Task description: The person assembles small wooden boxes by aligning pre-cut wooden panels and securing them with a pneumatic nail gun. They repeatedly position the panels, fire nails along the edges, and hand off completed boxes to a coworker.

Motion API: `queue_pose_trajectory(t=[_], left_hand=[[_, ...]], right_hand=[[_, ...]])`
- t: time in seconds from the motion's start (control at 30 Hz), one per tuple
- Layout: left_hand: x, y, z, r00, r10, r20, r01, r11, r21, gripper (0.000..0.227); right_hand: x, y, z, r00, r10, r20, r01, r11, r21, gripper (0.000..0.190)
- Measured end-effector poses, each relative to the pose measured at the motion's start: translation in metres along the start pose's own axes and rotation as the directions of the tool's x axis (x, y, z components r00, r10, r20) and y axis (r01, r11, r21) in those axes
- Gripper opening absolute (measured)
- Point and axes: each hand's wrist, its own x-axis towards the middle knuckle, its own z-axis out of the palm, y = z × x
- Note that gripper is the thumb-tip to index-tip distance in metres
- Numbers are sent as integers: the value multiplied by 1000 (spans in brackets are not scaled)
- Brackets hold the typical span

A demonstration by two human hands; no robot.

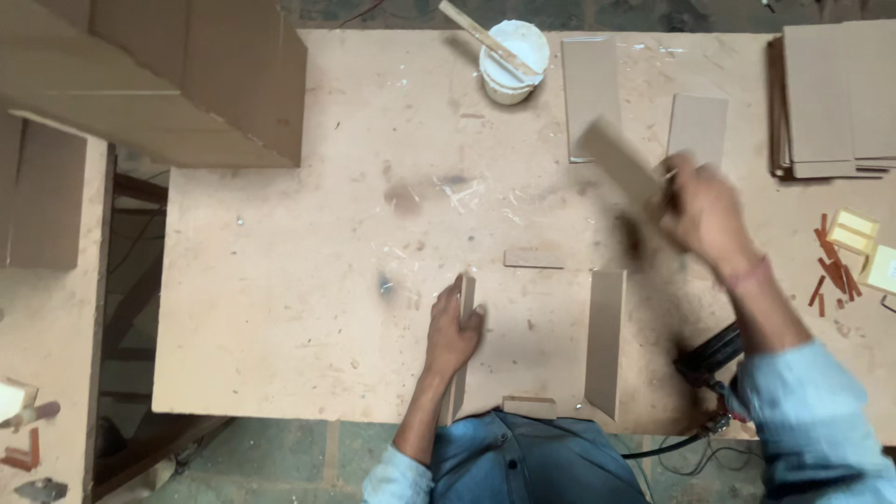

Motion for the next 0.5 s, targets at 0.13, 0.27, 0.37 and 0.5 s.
queue_pose_trajectory(t=[0.13,0.27,0.37,0.5], left_hand=[[9,-3,2,1000,-3,-1,3,998,-67,76],[9,-10,15,999,-52,-14,52,999,2,80],[9,-13,21,993,-115,-29,116,992,40,81],[5,-9,20,991,-130,-20,130,991,39,85]], right_hand=[[-47,-103,7,928,-246,279,250,968,23,55],[-57,-147,22,910,-328,255,304,944,128,63],[-50,-143,33,905,-313,287,312,949,51,57],[-47,-127,49,894,-333,301,326,942,74,55]])
